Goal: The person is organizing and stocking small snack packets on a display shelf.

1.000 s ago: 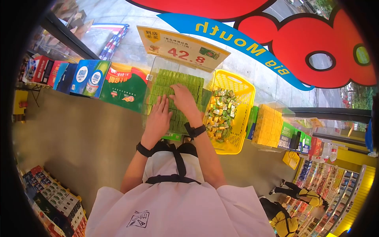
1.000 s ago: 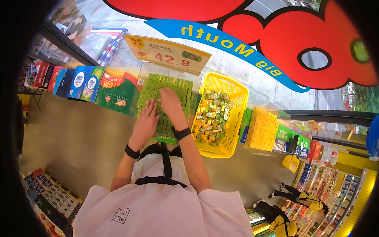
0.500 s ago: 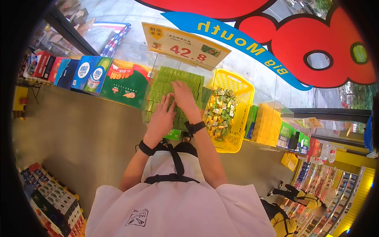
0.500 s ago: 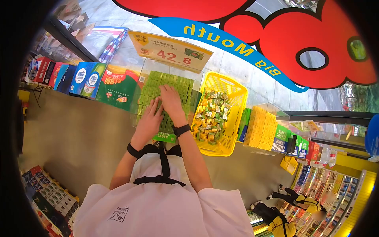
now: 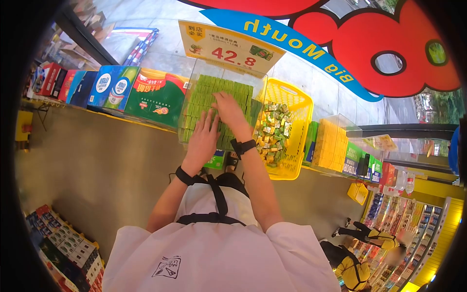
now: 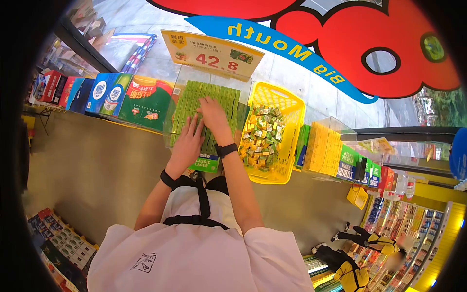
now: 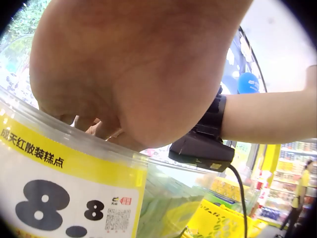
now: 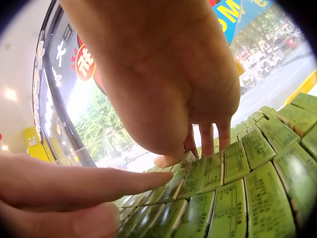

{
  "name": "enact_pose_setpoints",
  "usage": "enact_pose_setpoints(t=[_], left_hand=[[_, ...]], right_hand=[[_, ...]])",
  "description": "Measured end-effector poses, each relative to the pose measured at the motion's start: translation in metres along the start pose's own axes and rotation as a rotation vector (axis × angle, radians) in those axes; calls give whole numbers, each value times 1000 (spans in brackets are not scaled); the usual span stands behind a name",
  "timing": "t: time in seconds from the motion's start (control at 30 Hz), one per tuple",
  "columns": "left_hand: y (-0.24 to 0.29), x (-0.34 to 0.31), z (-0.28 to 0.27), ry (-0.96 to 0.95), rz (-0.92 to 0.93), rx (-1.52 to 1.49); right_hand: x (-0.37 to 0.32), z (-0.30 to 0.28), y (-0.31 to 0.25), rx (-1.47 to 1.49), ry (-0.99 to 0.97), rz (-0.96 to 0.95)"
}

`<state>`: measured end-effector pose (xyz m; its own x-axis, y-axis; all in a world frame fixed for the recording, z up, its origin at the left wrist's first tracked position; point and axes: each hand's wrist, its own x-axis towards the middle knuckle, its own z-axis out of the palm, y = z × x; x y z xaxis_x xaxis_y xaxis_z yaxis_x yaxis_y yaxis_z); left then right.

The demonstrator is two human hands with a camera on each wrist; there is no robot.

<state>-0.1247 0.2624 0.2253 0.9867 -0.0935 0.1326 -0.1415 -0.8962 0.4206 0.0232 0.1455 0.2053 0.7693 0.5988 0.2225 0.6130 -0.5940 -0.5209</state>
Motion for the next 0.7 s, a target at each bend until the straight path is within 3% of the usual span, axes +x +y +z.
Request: enact_pose_setpoints(t=[0.27,0.43,0.53,0.67,0.7], left_hand=[[23,-13,-38,44,18,-99],[44,-26,-57,-5,-29,-236],[64,-27,-52,29,64,-396],[102,-25,-44,-122,162,-566],[111,-22,-42,-175,218,-583]], right_hand=[[1,-12,-8,55,35,27],[-26,-81,-55,82,131,16],[-63,-119,-78,34,182,49],[-116,-139,-65,101,189,112],[-128,-143,-64,39,279,150]])
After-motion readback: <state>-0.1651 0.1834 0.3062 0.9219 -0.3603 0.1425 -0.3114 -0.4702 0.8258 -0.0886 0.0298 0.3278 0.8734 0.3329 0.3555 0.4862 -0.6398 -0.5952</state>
